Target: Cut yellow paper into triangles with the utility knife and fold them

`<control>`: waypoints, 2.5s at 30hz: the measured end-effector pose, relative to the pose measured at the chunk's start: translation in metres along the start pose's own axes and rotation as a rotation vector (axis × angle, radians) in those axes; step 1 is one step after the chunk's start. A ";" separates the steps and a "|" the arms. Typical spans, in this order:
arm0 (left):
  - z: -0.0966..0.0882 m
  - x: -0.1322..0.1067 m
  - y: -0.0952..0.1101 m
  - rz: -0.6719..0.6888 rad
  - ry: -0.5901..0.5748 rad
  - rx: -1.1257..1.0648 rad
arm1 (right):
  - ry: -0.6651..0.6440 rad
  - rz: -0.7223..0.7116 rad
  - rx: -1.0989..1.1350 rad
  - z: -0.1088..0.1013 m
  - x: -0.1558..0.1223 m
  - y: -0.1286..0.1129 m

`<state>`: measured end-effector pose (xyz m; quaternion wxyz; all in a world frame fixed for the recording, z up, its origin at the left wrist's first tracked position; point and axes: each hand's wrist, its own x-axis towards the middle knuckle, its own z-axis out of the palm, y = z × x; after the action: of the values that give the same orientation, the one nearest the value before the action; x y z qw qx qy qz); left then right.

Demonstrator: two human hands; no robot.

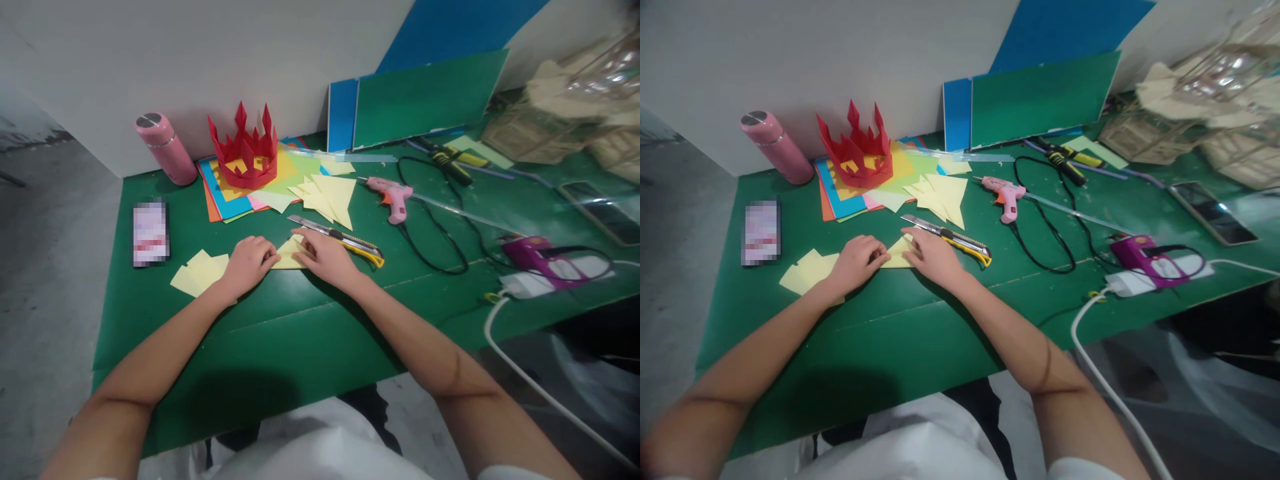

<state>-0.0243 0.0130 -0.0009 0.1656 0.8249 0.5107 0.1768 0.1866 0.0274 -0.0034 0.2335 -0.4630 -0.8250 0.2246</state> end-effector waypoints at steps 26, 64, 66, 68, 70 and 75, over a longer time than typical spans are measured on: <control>0.002 -0.004 0.007 -0.022 0.033 -0.254 | 0.010 -0.269 -0.020 -0.007 0.001 0.000; 0.007 0.001 -0.004 -0.317 0.238 -0.954 | -0.031 0.326 0.497 -0.021 -0.001 -0.002; 0.007 0.001 -0.005 -0.337 0.250 -0.968 | -0.029 0.335 0.486 -0.021 0.000 -0.002; 0.006 0.002 -0.004 -0.363 0.280 -1.011 | -0.026 0.331 0.482 -0.021 0.000 -0.001; 0.004 0.002 -0.002 -0.389 0.315 -1.059 | -0.024 0.324 0.483 -0.020 0.000 -0.001; 0.001 0.004 0.004 -0.411 0.347 -1.110 | -0.024 0.305 0.495 -0.020 0.000 -0.001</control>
<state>-0.0197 0.0146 0.0005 0.5155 0.4594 0.5106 0.5123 0.1979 0.0302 0.0126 0.2933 -0.5082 -0.6685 0.4569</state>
